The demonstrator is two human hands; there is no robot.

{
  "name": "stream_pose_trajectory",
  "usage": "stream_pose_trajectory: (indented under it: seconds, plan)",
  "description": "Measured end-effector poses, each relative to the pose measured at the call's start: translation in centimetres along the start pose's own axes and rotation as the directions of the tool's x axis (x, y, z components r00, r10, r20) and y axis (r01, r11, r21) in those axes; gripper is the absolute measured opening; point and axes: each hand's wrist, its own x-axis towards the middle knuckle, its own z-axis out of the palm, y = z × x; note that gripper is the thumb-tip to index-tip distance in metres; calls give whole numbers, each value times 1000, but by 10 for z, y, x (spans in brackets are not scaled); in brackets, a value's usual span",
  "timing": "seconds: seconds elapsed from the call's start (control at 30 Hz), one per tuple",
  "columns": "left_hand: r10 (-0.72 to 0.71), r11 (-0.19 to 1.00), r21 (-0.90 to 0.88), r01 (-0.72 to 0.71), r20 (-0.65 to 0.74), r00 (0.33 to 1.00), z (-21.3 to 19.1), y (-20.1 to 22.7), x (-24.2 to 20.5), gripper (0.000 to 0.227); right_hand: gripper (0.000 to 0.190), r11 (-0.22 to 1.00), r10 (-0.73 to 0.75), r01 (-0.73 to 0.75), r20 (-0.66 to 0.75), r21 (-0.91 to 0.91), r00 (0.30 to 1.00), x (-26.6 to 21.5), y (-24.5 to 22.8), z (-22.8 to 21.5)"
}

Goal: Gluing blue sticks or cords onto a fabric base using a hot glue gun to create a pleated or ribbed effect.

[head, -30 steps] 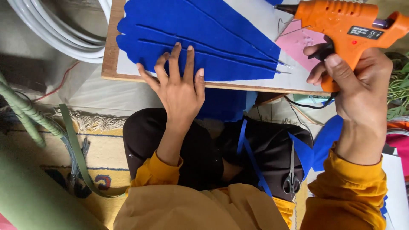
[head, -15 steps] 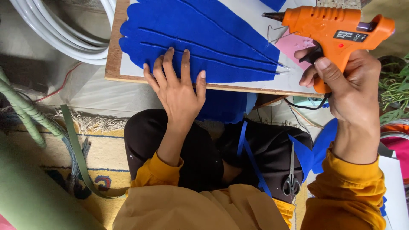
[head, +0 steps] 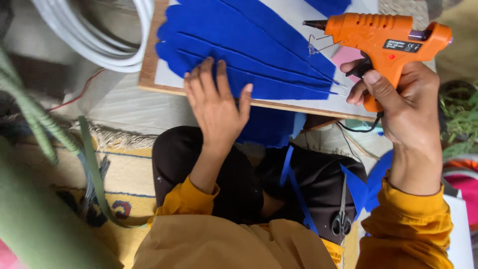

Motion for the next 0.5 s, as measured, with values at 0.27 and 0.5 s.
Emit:
stream_pose_trajectory:
  seconds: [0.27, 0.5]
  plan:
    - [-53, 999, -11, 53, -32, 998, -3, -4, -2, 58, 12, 992, -85, 104, 225, -74, 971, 50, -19, 60]
    - [-80, 979, -194, 66, -68, 994, -4, -6, -6, 54, 12, 982, -71, 132, 379, -138, 923, 83, -22, 111]
